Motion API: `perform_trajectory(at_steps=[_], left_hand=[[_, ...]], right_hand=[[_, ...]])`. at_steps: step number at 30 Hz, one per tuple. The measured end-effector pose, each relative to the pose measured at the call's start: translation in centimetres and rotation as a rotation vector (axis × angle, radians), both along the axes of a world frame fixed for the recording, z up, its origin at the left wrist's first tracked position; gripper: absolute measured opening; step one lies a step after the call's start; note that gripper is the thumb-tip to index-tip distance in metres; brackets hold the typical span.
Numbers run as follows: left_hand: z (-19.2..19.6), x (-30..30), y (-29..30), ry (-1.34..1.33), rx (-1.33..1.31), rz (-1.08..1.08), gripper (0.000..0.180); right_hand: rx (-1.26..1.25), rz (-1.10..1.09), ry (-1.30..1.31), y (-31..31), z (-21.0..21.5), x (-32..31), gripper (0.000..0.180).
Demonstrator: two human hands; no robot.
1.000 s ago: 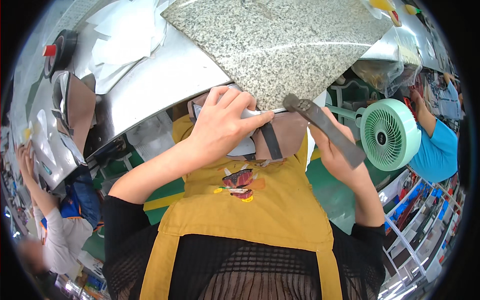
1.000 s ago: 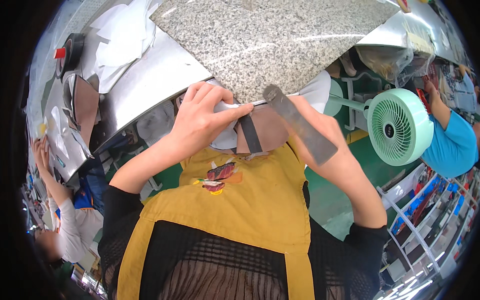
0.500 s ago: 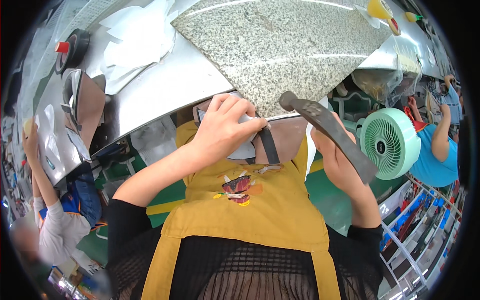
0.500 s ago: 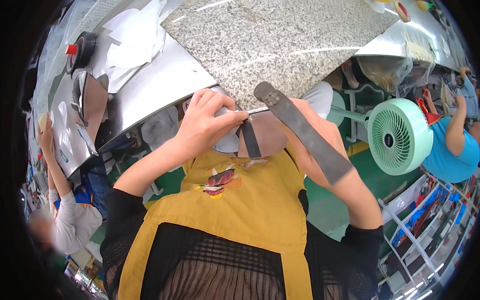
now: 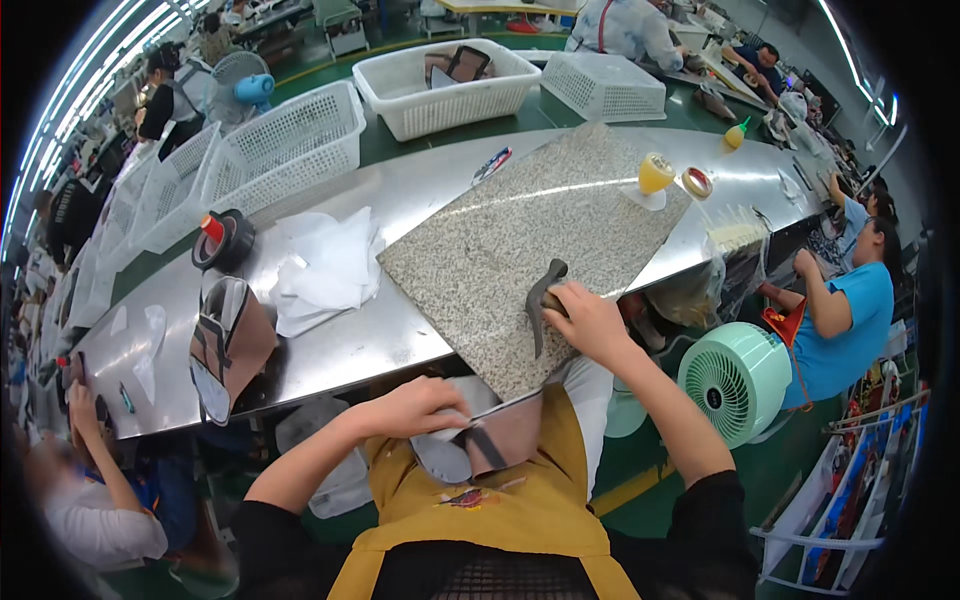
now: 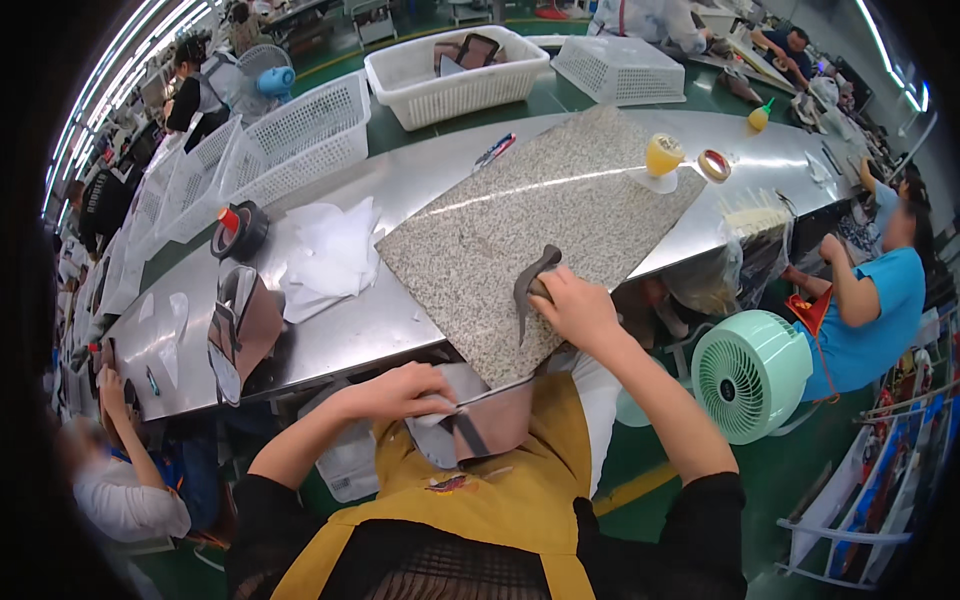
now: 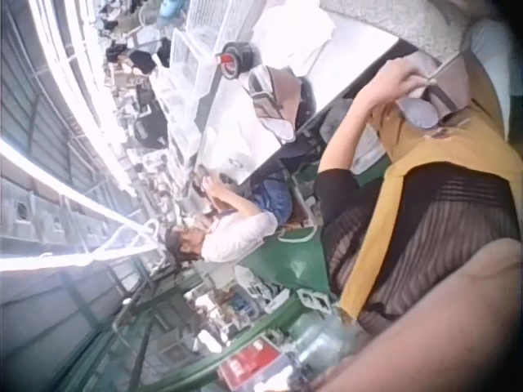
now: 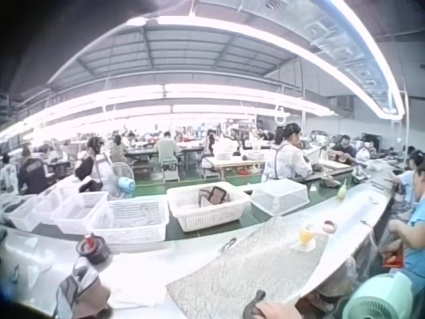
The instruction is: The person assembles a sandal by repeatedly tapping the sole edge with a hammer against a granite block. They apply glue to the sole, press the upper to the sole, and continue hammering to secure the bond. The finished sandal is placed into a white basket on the assembly line.
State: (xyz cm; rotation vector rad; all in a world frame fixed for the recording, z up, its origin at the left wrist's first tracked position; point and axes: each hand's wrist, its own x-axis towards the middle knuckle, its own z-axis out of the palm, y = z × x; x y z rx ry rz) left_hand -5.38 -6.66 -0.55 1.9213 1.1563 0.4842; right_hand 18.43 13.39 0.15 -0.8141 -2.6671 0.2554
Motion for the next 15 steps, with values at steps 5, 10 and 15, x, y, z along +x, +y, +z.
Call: perform_trajectory(at_steps=[5, 10, 15], left_hand=[[4.2, -4.4, -3.8, -0.093, -0.245, 0.048, 0.026], [9.6, -8.7, -7.0, -0.361, -0.334, 0.522, 0.019], [10.7, -6.9, -3.1, -0.577, -0.148, 0.896, 0.026]], right_hand=[[0.118, -0.058, 0.024, 1.7, -0.9, 0.2, 0.028], [0.2, 0.01, 0.153, -1.2, 0.9, 0.3, 0.035], [-0.867, 0.257, 0.216, -9.1, 7.5, -3.1, 0.039]])
